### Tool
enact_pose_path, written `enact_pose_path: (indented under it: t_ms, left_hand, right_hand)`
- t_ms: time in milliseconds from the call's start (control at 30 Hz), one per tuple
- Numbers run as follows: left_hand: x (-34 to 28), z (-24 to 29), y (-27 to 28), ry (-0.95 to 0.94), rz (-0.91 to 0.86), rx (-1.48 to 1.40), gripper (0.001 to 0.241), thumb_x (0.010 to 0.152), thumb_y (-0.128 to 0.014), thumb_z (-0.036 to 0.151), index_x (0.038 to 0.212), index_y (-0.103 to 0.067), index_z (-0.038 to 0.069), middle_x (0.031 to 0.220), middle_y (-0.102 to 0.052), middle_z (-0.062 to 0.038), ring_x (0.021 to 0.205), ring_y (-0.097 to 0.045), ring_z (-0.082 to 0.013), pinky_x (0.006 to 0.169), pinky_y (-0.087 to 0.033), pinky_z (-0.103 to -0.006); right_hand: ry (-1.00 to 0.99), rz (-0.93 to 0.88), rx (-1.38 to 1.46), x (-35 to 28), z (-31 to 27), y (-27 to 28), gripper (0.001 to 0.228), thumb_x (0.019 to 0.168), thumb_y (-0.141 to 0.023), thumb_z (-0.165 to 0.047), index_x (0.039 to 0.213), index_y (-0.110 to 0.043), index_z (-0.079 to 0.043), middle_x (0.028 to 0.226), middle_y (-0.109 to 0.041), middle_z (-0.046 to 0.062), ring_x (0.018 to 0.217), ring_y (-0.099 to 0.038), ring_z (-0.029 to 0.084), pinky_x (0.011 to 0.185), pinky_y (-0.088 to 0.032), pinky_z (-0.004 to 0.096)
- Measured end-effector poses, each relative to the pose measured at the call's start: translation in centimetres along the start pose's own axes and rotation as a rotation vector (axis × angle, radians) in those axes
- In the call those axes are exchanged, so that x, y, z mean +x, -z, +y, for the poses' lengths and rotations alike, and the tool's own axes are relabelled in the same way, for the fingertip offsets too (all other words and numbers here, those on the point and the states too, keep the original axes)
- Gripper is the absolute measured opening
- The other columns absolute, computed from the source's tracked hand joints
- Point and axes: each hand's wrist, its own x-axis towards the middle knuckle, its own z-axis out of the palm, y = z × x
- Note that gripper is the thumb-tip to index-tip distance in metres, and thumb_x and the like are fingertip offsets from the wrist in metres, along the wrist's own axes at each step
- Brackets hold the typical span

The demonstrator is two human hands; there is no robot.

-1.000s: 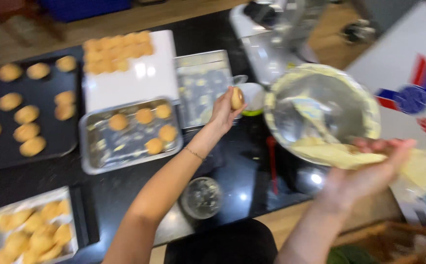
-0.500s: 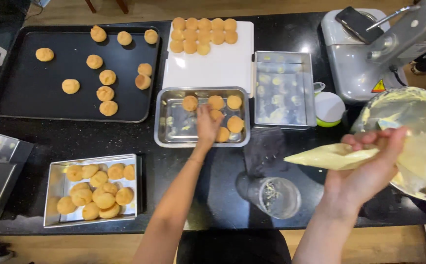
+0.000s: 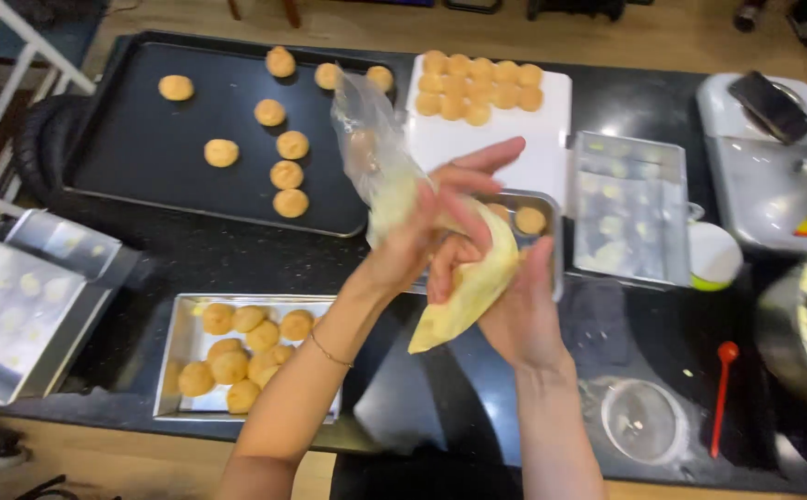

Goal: Filling pastry shells with cream using a piping bag.

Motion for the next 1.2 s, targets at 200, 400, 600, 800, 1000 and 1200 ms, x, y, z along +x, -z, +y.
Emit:
enact_pose_path:
  t_ms: [200,400,600,800,1000,1200]
  left_hand:
    - [3.5,1.9,6.6,0.273,0.181,-0.05,0.058,0.108,-0.048,0.051,0.065,-0.042,0.013,0.119,-0.073,-0.026,0.127,-0.063,-0.0319,0.115,-0.041,-0.038]
    - [5.8,-7.1,16.7,0.354,0.47,-0.032,0.052,0.1,-0.058,0.041,0.059,-0.046,0.011,0.083,-0.075,-0.02,0.081,-0.073,-0.0256,0.079,-0.057,-0.0371]
    - [4.2,-7.3,18.2,0.441,0.461,0.318,0.034,0.094,-0.066,0.038,0.096,-0.069,0.004,0.083,-0.072,-0.01,0.075,-0.066,-0.0174,0.064,-0.054,-0.0317]
    - [1.7,-2.2,9.5,0.134,0.053,0.919,0.055,0.085,-0.078,0.018,0.13,-0.054,-0.003,0.117,-0.062,-0.016,0.099,-0.067,-0.0216,0.083,-0.059,-0.0341]
    - [2.0,1.1,25.0,0.149,0.544,0.898,0.027,0.091,-0.069,0.01,0.116,-0.066,0.003,0.11,-0.068,-0.013,0.101,-0.066,-0.0257,0.089,-0.055,-0.0376]
    - [-5.6,-12.7,52.2,0.265,0.732,1.614,0.043,0.086,-0.072,0.008,0.128,-0.061,0.004,0.124,-0.061,-0.024,0.107,-0.057,-0.0445,0.09,-0.05,-0.0522]
  right_hand:
    - [-0.11,-0.619,0.358,5.3,4.2,-1.5,0.063,0.117,-0.039,-0.035,0.063,-0.058,-0.009,0.079,-0.057,0.008,0.087,-0.054,0.026,0.091,-0.045,0.038]
    - [-0.158,-0.173,0.084,9.1,5.3,-3.6,0.044,0.105,-0.044,-0.037,0.082,-0.067,-0.006,0.079,-0.061,0.012,0.073,-0.055,0.025,0.077,-0.055,0.044]
    - [0.176,-0.013,0.211,11.6,6.5,-0.1,0.05,0.108,-0.052,-0.034,0.157,-0.046,-0.023,0.112,-0.066,0.008,0.072,-0.055,0.015,0.064,-0.051,0.031]
    - [0.292,0.341,-0.002,16.2,10.7,4.4,0.04,0.1,-0.058,-0.032,0.136,-0.052,-0.015,0.119,-0.064,0.0,0.096,-0.063,0.014,0.087,-0.055,0.033]
    - [0.228,0.636,0.228,19.3,9.2,9.8,0.044,0.103,-0.063,-0.05,0.078,-0.05,-0.016,0.076,-0.05,0.0,0.071,-0.047,0.017,0.07,-0.044,0.033]
    - [0.203,0.644,0.352,18.8,9.4,15.9,0.044,0.108,-0.064,-0.046,0.077,-0.047,-0.019,0.073,-0.04,-0.004,0.071,-0.039,0.013,0.072,-0.041,0.029]
